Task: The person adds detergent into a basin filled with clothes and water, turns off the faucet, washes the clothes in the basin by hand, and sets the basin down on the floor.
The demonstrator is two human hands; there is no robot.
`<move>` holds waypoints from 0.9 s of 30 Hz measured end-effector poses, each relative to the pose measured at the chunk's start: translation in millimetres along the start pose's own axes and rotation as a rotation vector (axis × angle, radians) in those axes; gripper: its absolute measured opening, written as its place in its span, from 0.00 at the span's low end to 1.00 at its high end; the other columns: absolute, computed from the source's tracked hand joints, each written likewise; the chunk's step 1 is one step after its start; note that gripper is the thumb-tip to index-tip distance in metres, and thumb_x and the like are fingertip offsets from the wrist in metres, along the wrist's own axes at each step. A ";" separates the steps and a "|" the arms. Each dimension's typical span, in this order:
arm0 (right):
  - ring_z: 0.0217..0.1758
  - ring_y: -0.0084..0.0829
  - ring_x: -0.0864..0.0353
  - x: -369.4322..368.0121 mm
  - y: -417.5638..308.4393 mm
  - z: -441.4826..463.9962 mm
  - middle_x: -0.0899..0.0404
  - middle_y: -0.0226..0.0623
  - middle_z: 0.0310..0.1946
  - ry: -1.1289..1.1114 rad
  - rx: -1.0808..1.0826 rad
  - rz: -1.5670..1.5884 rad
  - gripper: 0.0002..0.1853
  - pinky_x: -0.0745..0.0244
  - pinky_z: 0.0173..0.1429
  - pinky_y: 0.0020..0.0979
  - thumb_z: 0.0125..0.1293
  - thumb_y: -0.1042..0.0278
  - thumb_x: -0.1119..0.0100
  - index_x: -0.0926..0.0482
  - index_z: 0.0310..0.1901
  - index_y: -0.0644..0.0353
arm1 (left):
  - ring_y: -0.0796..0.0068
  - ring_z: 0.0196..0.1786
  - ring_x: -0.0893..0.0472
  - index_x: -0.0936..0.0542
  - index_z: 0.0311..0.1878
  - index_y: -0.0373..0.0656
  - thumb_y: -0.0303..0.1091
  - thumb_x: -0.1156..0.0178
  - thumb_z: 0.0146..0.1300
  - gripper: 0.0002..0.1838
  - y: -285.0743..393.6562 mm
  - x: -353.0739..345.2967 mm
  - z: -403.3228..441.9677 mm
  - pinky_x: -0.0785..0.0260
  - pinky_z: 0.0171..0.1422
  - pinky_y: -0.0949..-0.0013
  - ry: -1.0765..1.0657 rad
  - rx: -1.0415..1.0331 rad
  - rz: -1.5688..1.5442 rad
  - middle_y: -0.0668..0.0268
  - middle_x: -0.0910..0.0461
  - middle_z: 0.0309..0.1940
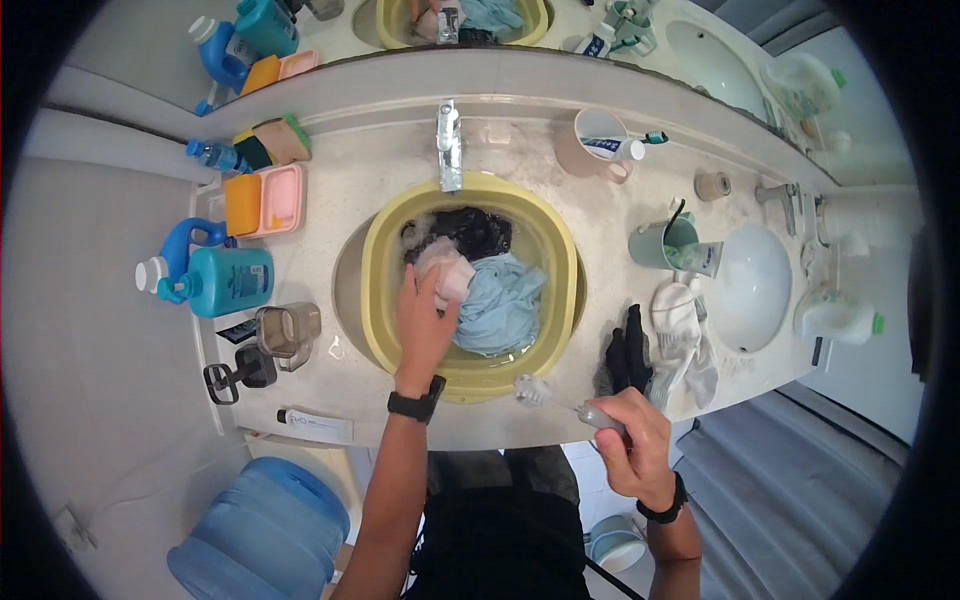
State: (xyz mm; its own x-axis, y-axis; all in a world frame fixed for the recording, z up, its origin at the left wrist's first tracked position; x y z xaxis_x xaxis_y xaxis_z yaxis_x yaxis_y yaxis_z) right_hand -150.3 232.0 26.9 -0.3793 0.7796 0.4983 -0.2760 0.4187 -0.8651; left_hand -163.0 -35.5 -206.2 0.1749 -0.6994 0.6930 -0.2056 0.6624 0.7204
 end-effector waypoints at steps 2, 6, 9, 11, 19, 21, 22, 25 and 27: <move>0.22 0.36 0.24 7.8 -2.7 1.8 0.23 0.41 0.26 -0.004 0.014 -0.020 0.12 0.33 0.26 0.32 0.68 0.69 0.39 0.17 0.48 0.68 | 0.39 0.65 0.27 0.26 0.69 0.42 0.31 0.32 0.60 0.32 4.6 -7.4 5.3 0.31 0.67 0.50 0.067 -0.061 0.089 0.42 0.27 0.63; 0.17 0.34 0.28 16.7 -5.4 4.7 0.28 0.37 0.19 0.011 0.052 -0.048 0.14 0.38 0.23 0.32 0.70 0.63 0.40 0.15 0.45 0.67 | 0.42 0.65 0.25 0.25 0.66 0.34 0.40 0.27 0.57 0.35 -22.4 -31.7 16.4 0.30 0.64 0.50 -0.110 0.201 -0.110 0.40 0.20 0.57; 0.16 0.34 0.29 17.5 -2.4 4.4 0.29 0.37 0.18 0.015 0.051 -0.029 0.14 0.39 0.22 0.33 0.70 0.63 0.40 0.14 0.44 0.67 | 0.41 0.59 0.22 0.19 0.58 0.32 0.47 0.26 0.53 0.34 -29.8 -26.4 15.0 0.28 0.61 0.51 -0.222 0.258 0.077 0.40 0.19 0.51; 0.16 0.34 0.29 14.3 -0.6 4.6 0.29 0.37 0.18 0.016 0.050 -0.014 0.14 0.39 0.22 0.33 0.70 0.63 0.41 0.14 0.44 0.67 | 0.41 0.56 0.20 0.15 0.52 0.31 0.52 0.26 0.52 0.33 -19.8 -11.7 16.2 0.27 0.60 0.51 -0.206 0.184 0.191 0.39 0.19 0.49; 0.16 0.36 0.29 13.4 3.6 14.4 0.29 0.38 0.18 0.004 0.048 0.061 0.14 0.38 0.22 0.34 0.68 0.65 0.42 0.14 0.45 0.66 | 0.43 0.36 0.13 0.14 0.32 0.27 0.56 0.31 0.57 0.31 -9.5 25.8 -23.7 0.23 0.45 0.51 -0.323 0.538 0.001 0.42 0.15 0.28; 0.15 0.35 0.30 18.3 2.1 15.9 0.30 0.37 0.16 0.021 0.048 0.056 0.13 0.40 0.22 0.33 0.67 0.65 0.41 0.13 0.43 0.66 | 0.44 0.36 0.14 0.14 0.33 0.28 0.56 0.32 0.60 0.31 -23.2 17.4 -32.4 0.24 0.44 0.51 -0.396 0.524 0.081 0.44 0.15 0.29; 0.15 0.34 0.30 23.1 -1.5 18.4 0.31 0.36 0.16 -0.019 0.061 0.038 0.13 0.40 0.21 0.33 0.66 0.65 0.42 0.13 0.42 0.66 | 0.45 0.36 0.14 0.15 0.34 0.29 0.56 0.34 0.63 0.30 -24.5 15.9 -34.5 0.25 0.43 0.51 -0.470 0.510 0.158 0.45 0.15 0.31; 0.13 0.31 0.31 31.1 -11.4 22.8 0.32 0.34 0.13 -0.032 0.095 0.039 0.13 0.42 0.20 0.32 0.64 0.66 0.43 0.12 0.40 0.64 | 0.45 0.41 0.15 0.18 0.42 0.31 0.50 0.33 0.65 0.24 -20.9 16.7 -37.1 0.26 0.45 0.50 -0.304 0.377 0.185 0.46 0.15 0.38; 0.11 0.28 0.33 40.8 -28.4 27.3 0.32 0.30 0.12 0.023 0.205 0.054 0.13 0.42 0.20 0.31 0.62 0.65 0.41 0.10 0.39 0.61 | 0.43 0.43 0.15 0.20 0.45 0.33 0.44 0.32 0.64 0.21 -23.0 13.3 -39.0 0.26 0.48 0.49 -0.237 0.314 0.162 0.45 0.15 0.41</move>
Point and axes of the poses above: each hand's wrist, its own z-axis towards the middle knuckle, its own x-axis out of the back of the hand, y = z × x, the point moved 3 cm from there along z, towards the middle knuckle
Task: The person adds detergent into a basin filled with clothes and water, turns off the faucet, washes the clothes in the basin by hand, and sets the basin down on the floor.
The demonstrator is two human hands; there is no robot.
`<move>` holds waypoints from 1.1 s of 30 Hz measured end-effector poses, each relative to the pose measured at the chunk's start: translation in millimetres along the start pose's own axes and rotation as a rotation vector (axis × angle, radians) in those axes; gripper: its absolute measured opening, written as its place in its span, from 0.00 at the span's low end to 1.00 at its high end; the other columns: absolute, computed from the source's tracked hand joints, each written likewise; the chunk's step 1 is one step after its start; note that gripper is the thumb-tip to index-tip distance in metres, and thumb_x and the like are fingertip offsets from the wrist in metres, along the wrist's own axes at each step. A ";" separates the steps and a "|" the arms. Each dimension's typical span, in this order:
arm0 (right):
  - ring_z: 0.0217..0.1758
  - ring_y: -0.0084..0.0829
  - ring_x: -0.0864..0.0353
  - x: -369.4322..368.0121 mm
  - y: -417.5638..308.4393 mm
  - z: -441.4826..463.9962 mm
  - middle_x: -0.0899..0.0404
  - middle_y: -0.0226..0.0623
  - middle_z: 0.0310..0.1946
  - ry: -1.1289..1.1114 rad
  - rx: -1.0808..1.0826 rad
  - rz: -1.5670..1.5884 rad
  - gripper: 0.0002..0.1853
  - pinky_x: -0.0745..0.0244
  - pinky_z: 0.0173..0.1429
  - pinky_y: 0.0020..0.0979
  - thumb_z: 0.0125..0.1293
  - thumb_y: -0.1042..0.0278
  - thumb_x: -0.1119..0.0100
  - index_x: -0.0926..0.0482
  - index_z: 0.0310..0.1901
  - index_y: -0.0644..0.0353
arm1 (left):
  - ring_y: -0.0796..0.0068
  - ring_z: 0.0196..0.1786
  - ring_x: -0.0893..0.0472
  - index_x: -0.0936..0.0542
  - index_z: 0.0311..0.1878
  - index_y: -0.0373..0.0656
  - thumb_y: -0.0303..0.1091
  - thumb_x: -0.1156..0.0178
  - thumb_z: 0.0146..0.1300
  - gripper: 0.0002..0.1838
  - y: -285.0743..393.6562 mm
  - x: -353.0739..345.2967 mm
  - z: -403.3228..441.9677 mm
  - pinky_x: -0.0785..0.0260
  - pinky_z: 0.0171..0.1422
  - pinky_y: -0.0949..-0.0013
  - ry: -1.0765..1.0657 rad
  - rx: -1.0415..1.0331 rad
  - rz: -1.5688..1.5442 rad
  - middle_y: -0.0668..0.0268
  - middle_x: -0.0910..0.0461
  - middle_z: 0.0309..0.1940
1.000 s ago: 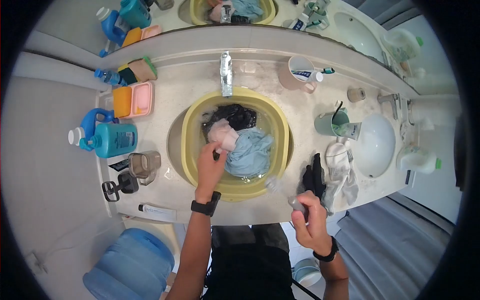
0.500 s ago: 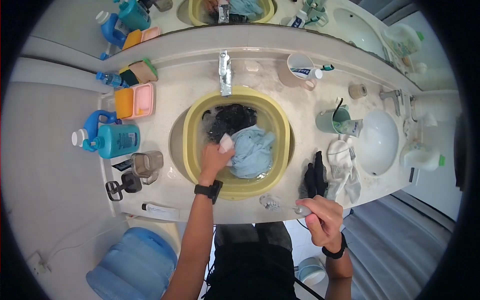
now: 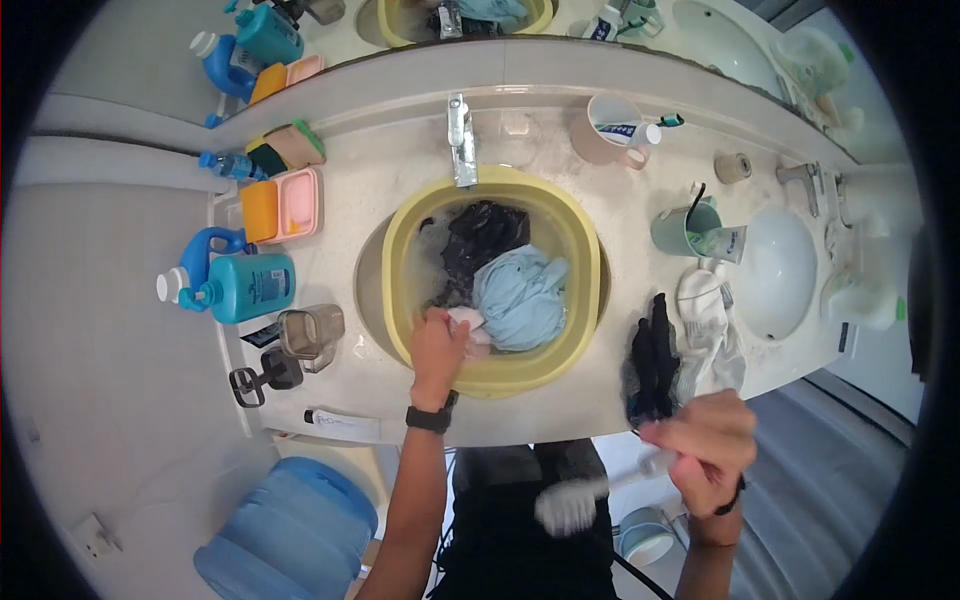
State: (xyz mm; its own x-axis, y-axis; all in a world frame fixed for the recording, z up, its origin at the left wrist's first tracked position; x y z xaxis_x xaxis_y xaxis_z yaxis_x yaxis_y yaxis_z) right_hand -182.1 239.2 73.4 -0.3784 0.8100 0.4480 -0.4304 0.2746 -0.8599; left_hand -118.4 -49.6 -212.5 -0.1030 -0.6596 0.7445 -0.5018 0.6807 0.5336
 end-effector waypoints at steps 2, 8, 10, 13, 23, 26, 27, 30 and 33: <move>0.10 0.24 0.35 8.3 -19.4 1.4 0.30 0.26 0.11 0.020 0.064 0.027 0.11 0.44 0.18 0.30 0.63 0.64 0.40 0.09 0.37 0.56 | 0.41 0.46 0.16 0.21 0.48 0.34 0.39 0.31 0.64 0.18 1.9 -1.8 0.8 0.26 0.51 0.48 0.060 -0.069 -0.021 0.45 0.16 0.43; 0.10 0.17 0.43 11.2 -36.5 5.4 0.32 0.20 0.12 0.120 0.136 -0.173 0.25 0.57 0.19 0.28 0.75 0.39 0.45 0.15 0.27 0.47 | 0.43 0.54 0.21 0.24 0.57 0.35 0.33 0.32 0.62 0.22 -2.7 -14.0 0.6 0.28 0.58 0.51 0.007 0.008 -0.180 0.46 0.19 0.46; 0.10 0.17 0.44 3.5 -46.0 7.5 0.31 0.20 0.13 0.060 0.257 -0.098 0.23 0.56 0.19 0.26 0.75 0.40 0.44 0.15 0.30 0.48 | 0.43 0.56 0.22 0.21 0.58 0.35 0.34 0.32 0.62 0.22 -7.1 -23.9 -0.8 0.28 0.59 0.50 -0.005 -0.125 0.006 0.47 0.19 0.45; 0.10 0.16 0.42 2.9 -32.6 2.8 0.31 0.20 0.14 0.100 0.319 -0.094 0.20 0.55 0.19 0.25 0.74 0.42 0.42 0.15 0.32 0.48 | 0.43 0.56 0.23 0.15 0.46 0.35 0.40 0.30 0.60 0.18 -33.2 -20.6 12.3 0.28 0.59 0.50 -0.086 -0.141 0.206 0.44 0.20 0.46; 0.13 0.18 0.38 -17.3 -34.8 9.9 0.21 0.29 0.22 0.052 0.382 0.237 0.10 0.53 0.18 0.24 0.66 0.61 0.31 0.11 0.33 0.59 | 0.45 0.63 0.24 0.30 0.64 0.30 0.35 0.32 0.60 0.32 6.4 -31.0 20.6 0.29 0.65 0.47 -0.023 -0.062 -0.117 0.42 0.24 0.56; 0.14 0.18 0.37 -25.4 -20.7 8.0 0.21 0.31 0.23 0.071 0.396 0.296 0.09 0.52 0.19 0.24 0.66 0.64 0.31 0.12 0.33 0.61 | 0.38 0.72 0.30 0.41 0.75 0.29 0.31 0.32 0.60 0.43 -9.8 -28.0 43.5 0.33 0.73 0.51 0.076 -0.067 -0.228 0.36 0.29 0.67; 0.15 0.18 0.36 -22.3 -17.8 1.5 0.21 0.31 0.24 0.069 0.295 0.272 0.09 0.51 0.19 0.24 0.66 0.65 0.32 0.12 0.33 0.62 | 0.39 0.68 0.26 0.45 0.76 0.28 0.32 0.30 0.58 0.47 -5.3 -29.0 45.1 0.32 0.72 0.52 0.071 0.014 -0.004 0.34 0.27 0.65; 0.14 0.19 0.35 -34.9 -44.5 21.9 0.21 0.30 0.22 0.097 0.468 0.332 0.10 0.50 0.19 0.23 0.66 0.63 0.32 0.12 0.32 0.61 | 0.41 0.66 0.23 0.44 0.74 0.27 0.36 0.29 0.57 0.47 -20.3 -44.9 65.2 0.31 0.71 0.52 -0.051 -0.001 -0.290 0.35 0.24 0.61; 0.12 0.19 0.35 -43.1 -26.6 14.5 0.22 0.30 0.19 0.075 0.441 0.366 0.13 0.50 0.18 0.24 0.66 0.60 0.34 0.12 0.30 0.60 | 0.38 0.62 0.21 0.32 0.65 0.27 0.38 0.30 0.57 0.37 -3.5 -40.4 61.8 0.28 0.66 0.53 -0.166 0.063 -0.069 0.34 0.22 0.57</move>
Point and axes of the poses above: each hand's wrist, its own z-axis towards the middle knuckle, its own x-axis out of the back of the hand, y = z × x, the point moved 3 cm from there along z, towards the middle knuckle
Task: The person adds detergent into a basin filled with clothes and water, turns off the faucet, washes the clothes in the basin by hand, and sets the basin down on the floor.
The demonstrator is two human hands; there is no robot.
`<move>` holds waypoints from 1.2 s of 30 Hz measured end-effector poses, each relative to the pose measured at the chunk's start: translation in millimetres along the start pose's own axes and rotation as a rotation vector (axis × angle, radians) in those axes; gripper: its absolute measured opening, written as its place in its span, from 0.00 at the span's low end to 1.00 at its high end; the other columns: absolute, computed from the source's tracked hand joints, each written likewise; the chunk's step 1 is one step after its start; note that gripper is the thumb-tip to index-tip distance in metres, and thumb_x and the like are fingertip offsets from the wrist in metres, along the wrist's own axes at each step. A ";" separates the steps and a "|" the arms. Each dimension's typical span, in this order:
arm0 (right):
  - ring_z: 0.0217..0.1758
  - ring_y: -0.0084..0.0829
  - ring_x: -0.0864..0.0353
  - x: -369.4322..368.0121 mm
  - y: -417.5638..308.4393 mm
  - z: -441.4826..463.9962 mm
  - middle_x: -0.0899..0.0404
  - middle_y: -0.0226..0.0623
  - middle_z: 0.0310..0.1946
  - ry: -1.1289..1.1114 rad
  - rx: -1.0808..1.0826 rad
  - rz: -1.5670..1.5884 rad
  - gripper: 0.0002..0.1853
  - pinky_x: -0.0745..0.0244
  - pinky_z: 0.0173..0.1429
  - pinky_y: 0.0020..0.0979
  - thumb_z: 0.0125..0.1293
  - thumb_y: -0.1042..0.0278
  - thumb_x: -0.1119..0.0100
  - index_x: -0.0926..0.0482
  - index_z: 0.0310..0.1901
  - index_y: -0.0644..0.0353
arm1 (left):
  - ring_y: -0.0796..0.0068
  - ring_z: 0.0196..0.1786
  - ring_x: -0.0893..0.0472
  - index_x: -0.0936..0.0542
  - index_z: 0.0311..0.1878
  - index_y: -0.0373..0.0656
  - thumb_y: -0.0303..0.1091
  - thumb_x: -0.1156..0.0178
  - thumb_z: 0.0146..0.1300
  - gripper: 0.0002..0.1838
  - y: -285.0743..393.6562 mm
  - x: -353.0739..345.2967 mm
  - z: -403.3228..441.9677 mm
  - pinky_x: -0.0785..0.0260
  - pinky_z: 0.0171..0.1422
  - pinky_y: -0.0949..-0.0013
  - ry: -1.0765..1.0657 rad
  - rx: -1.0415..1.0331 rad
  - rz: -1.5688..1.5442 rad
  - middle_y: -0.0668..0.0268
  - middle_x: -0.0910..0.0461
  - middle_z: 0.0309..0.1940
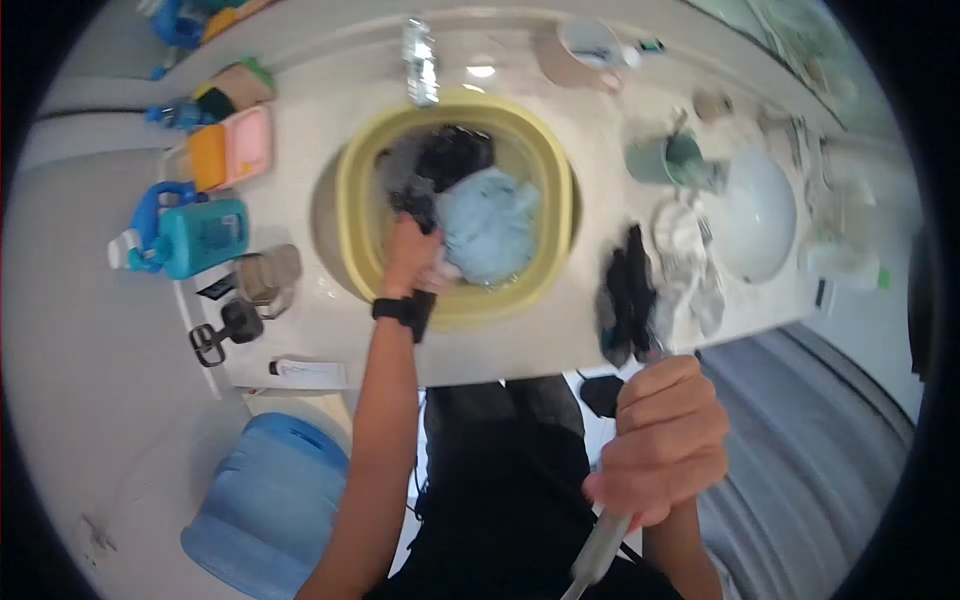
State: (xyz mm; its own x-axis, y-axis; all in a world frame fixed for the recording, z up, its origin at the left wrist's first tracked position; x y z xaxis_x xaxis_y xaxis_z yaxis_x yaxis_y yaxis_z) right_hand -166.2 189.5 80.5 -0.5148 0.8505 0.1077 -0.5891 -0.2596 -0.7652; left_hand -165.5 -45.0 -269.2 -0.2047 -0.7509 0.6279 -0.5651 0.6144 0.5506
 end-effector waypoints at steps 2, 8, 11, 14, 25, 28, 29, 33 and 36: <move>0.12 0.20 0.35 -2.5 9.2 -1.5 0.21 0.32 0.19 0.059 -0.031 0.082 0.14 0.49 0.17 0.23 0.67 0.61 0.36 0.13 0.29 0.62 | 0.38 0.55 0.18 0.19 0.50 0.29 0.39 0.31 0.57 0.24 -5.2 4.6 4.2 0.25 0.59 0.51 0.026 -0.034 0.008 0.35 0.17 0.48; 0.17 0.30 0.27 -25.6 8.1 -13.1 0.19 0.45 0.29 0.002 0.046 0.160 0.13 0.39 0.20 0.29 0.68 0.65 0.40 0.13 0.34 0.67 | 0.43 0.42 0.15 0.14 0.36 0.34 0.41 0.30 0.56 0.17 -6.2 -3.1 6.0 0.25 0.51 0.48 -0.028 -0.084 0.139 0.43 0.16 0.35; 0.23 0.38 0.23 -25.8 10.5 -52.8 0.21 0.40 0.29 -0.108 -0.195 0.159 0.09 0.32 0.27 0.35 0.68 0.69 0.43 0.17 0.42 0.64 | 0.43 0.37 0.16 0.15 0.30 0.36 0.42 0.29 0.55 0.15 -12.7 14.8 -0.8 0.27 0.45 0.48 0.103 -0.146 0.018 0.46 0.16 0.31; 0.32 0.42 0.20 -51.7 11.1 -60.2 0.21 0.41 0.32 0.051 -0.117 0.159 0.11 0.33 0.36 0.41 0.64 0.75 0.40 0.26 0.47 0.61 | 0.45 0.35 0.19 0.17 0.27 0.35 0.42 0.30 0.56 0.16 3.7 31.0 -0.9 0.29 0.42 0.49 0.191 -0.188 -0.184 0.45 0.19 0.29; 0.50 0.57 0.13 -58.5 1.7 13.0 0.16 0.62 0.49 -0.025 -0.166 0.223 0.11 0.15 0.55 0.52 0.57 0.85 0.34 0.23 0.41 0.70 | 0.83 0.50 0.22 0.21 0.56 0.41 0.42 0.40 0.75 0.16 79.1 110.4 -60.8 0.32 0.58 0.76 -0.191 -0.039 -1.244 0.72 0.18 0.46; 0.50 0.56 0.12 -49.7 -6.0 36.8 0.13 0.56 0.43 -0.178 -0.279 0.230 0.27 0.13 0.51 0.51 0.58 0.85 0.33 0.37 0.54 0.60 | 0.86 0.41 0.25 0.19 0.47 0.41 0.40 0.43 0.77 0.12 84.9 105.2 -64.5 0.34 0.48 0.79 -0.094 0.040 -1.241 0.76 0.21 0.39; 0.50 0.56 0.12 -50.3 -1.9 34.9 0.13 0.56 0.43 -0.170 -0.273 0.231 0.27 0.13 0.51 0.51 0.58 0.85 0.33 0.37 0.54 0.60 | 0.86 0.41 0.25 0.19 0.47 0.41 0.40 0.43 0.77 0.12 75.3 100.4 -58.2 0.34 0.48 0.79 -0.093 0.036 -1.232 0.76 0.21 0.39; 0.47 0.57 0.12 -62.5 3.9 20.8 0.15 0.62 0.47 -0.128 -0.311 0.196 0.13 0.13 0.51 0.51 0.63 0.83 0.38 0.29 0.47 0.67 | 0.77 0.41 0.21 0.21 0.50 0.41 0.42 0.45 0.78 0.13 39.3 70.2 -40.4 0.30 0.51 0.70 -0.021 -0.045 -0.778 0.71 0.20 0.36; 0.40 0.48 0.10 -52.9 3.1 19.0 0.16 0.63 0.51 -0.158 -0.312 0.329 0.14 0.12 0.48 0.40 0.62 0.77 0.43 0.16 0.45 0.79 | 0.59 0.45 0.19 0.21 0.52 0.39 0.40 0.41 0.74 0.14 18.0 48.4 -30.6 0.29 0.56 0.60 0.214 -0.081 -0.265 0.58 0.19 0.40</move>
Point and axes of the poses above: each hand's wrist, its own z-axis towards the middle knuckle, its own x-axis out of the back of the hand, y = z × x, the point moved 3 cm from there along z, towards the middle knuckle
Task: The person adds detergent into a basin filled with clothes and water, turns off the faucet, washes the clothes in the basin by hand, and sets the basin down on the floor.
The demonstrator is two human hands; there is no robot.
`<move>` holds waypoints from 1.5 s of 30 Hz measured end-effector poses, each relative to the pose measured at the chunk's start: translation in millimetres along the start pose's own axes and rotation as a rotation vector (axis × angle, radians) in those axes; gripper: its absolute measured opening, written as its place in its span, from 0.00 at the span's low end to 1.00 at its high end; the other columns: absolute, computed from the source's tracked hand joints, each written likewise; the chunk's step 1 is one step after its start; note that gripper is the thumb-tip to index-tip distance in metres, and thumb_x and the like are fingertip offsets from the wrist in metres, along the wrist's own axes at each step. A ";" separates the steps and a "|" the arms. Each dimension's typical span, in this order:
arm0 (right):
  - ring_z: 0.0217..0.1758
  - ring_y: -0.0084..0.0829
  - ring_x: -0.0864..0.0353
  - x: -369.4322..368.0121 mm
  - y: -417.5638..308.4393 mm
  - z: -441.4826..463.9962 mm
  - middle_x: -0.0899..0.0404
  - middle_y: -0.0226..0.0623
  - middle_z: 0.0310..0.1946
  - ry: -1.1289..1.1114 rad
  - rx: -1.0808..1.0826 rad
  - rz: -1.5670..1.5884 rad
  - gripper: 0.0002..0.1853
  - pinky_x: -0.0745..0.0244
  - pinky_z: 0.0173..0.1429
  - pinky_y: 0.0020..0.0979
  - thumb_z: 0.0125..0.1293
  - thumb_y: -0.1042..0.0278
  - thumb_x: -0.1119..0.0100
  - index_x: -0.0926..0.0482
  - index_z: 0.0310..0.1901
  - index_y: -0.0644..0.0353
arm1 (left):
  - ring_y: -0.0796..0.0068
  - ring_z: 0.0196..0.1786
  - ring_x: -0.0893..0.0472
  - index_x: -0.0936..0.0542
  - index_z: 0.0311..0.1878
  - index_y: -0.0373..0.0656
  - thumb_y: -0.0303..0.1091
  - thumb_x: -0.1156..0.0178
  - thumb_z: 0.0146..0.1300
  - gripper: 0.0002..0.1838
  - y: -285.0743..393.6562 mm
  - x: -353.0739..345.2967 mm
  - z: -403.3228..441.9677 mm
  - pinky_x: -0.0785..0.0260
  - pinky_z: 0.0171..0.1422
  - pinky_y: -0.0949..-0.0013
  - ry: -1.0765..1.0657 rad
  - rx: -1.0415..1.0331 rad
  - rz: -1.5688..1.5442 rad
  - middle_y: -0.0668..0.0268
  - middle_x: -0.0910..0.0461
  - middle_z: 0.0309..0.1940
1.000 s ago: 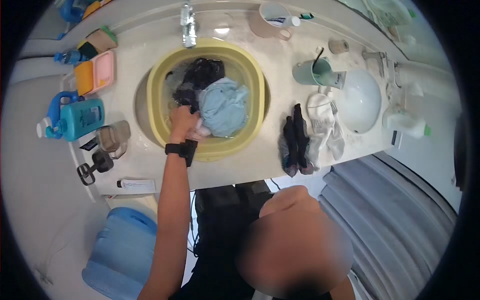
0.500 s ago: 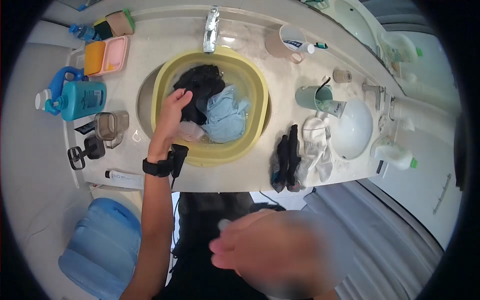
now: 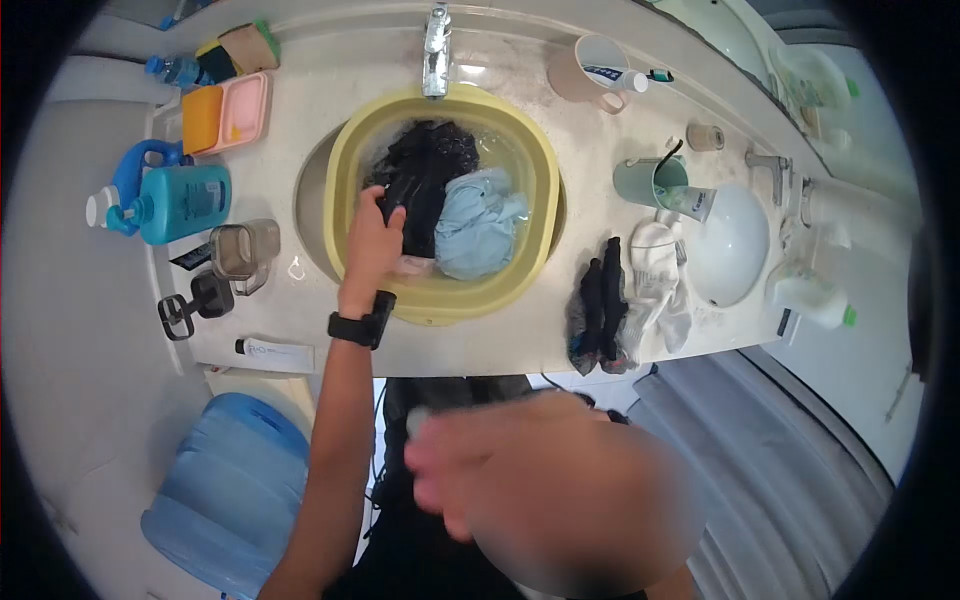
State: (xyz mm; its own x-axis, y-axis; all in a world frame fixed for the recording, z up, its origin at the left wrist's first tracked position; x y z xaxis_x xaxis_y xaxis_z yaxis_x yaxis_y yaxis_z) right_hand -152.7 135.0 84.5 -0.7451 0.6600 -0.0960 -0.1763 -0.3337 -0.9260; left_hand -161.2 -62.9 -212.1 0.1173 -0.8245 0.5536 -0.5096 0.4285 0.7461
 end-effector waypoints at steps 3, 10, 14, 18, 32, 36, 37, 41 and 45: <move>0.37 0.44 0.09 -3.8 10.9 -16.8 0.17 0.62 0.52 0.129 -0.130 0.054 0.18 0.12 0.47 0.38 0.61 0.72 0.43 0.15 0.48 0.77 | 0.42 0.52 0.21 0.22 0.56 0.38 0.38 0.37 0.69 0.18 10.2 8.0 -11.4 0.30 0.61 0.53 0.420 -0.315 0.197 0.46 0.20 0.49; 0.43 0.53 0.10 -6.5 12.1 -6.9 0.16 0.63 0.46 0.225 0.319 -0.192 0.15 0.13 0.52 0.50 0.63 0.78 0.40 0.20 0.51 0.70 | 0.36 0.61 0.23 0.38 0.75 0.36 0.41 0.32 0.63 0.41 7.0 -21.5 -3.0 0.30 0.66 0.48 0.014 -0.096 0.228 0.38 0.25 0.58; 0.47 0.57 0.11 -2.0 1.9 -6.3 0.14 0.59 0.43 0.161 0.125 -0.161 0.19 0.16 0.53 0.58 0.62 0.79 0.37 0.28 0.55 0.63 | 0.31 0.57 0.22 0.49 0.82 0.48 0.47 0.31 0.62 0.51 25.5 -31.2 1.0 0.29 0.63 0.41 -0.055 -0.051 0.241 0.34 0.25 0.58; 0.44 0.55 0.11 4.7 3.4 -6.2 0.15 0.57 0.40 0.222 0.217 -0.174 0.17 0.11 0.45 0.45 0.54 0.87 0.32 0.26 0.45 0.68 | 0.27 0.57 0.22 0.50 0.83 0.64 0.54 0.34 0.63 0.50 28.5 -33.4 26.3 0.29 0.62 0.37 -0.154 0.058 0.355 0.33 0.23 0.56; 0.44 0.53 0.11 20.7 14.0 -29.2 0.14 0.52 0.41 0.327 0.200 -0.216 0.13 0.10 0.46 0.45 0.57 0.86 0.33 0.24 0.43 0.68 | 0.48 0.52 0.15 0.16 0.55 0.39 0.54 0.29 0.50 0.34 14.0 -63.4 79.5 0.25 0.58 0.58 -0.155 0.154 0.124 0.43 0.14 0.47; 0.46 0.58 0.11 17.9 12.9 -25.9 0.14 0.60 0.42 0.244 0.193 -0.156 0.26 0.13 0.49 0.53 0.54 0.86 0.26 0.27 0.53 0.68 | 0.72 0.34 0.20 0.14 0.39 0.31 0.32 0.34 0.45 0.18 31.0 -44.5 58.6 0.30 0.40 0.68 -0.090 0.203 -0.465 0.64 0.18 0.29; 0.47 0.59 0.11 16.4 13.0 -24.5 0.14 0.60 0.42 0.238 0.199 -0.145 0.25 0.13 0.49 0.52 0.54 0.86 0.27 0.27 0.53 0.68 | 0.76 0.31 0.24 0.15 0.38 0.30 0.29 0.35 0.45 0.16 31.7 -40.8 56.7 0.33 0.37 0.69 -0.070 0.180 -0.592 0.70 0.22 0.26; 0.47 0.59 0.12 12.1 13.9 -18.4 0.14 0.59 0.42 0.208 0.200 -0.138 0.25 0.13 0.48 0.51 0.54 0.86 0.27 0.26 0.53 0.68 | 0.74 0.36 0.26 0.24 0.53 0.31 0.21 0.44 0.44 0.27 21.2 -34.4 50.0 0.32 0.45 0.73 -0.186 0.208 -1.137 0.66 0.23 0.32; 0.48 0.56 0.11 7.9 19.1 -17.5 0.14 0.57 0.42 0.158 0.181 -0.150 0.25 0.12 0.48 0.48 0.54 0.86 0.26 0.26 0.53 0.68 | 0.71 0.44 0.25 0.29 0.61 0.33 0.19 0.46 0.44 0.33 20.0 -29.2 47.5 0.32 0.51 0.70 -0.263 0.352 -1.196 0.60 0.23 0.42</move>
State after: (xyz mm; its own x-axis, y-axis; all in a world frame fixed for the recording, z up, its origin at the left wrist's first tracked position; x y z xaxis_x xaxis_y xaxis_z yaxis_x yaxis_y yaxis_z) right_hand -150.7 145.6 59.7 -0.5953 0.8029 -0.0317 -0.3996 -0.3301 -0.8552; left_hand -215.3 -47.8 -230.9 0.5064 -0.6926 -0.5137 -0.4057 -0.7171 0.5668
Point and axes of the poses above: each hand's wrist, its own z-axis towards the middle knuckle, its own x-axis out of the back of the hand, y = z × x, the point moved 3 cm from there along z, towards the middle knuckle
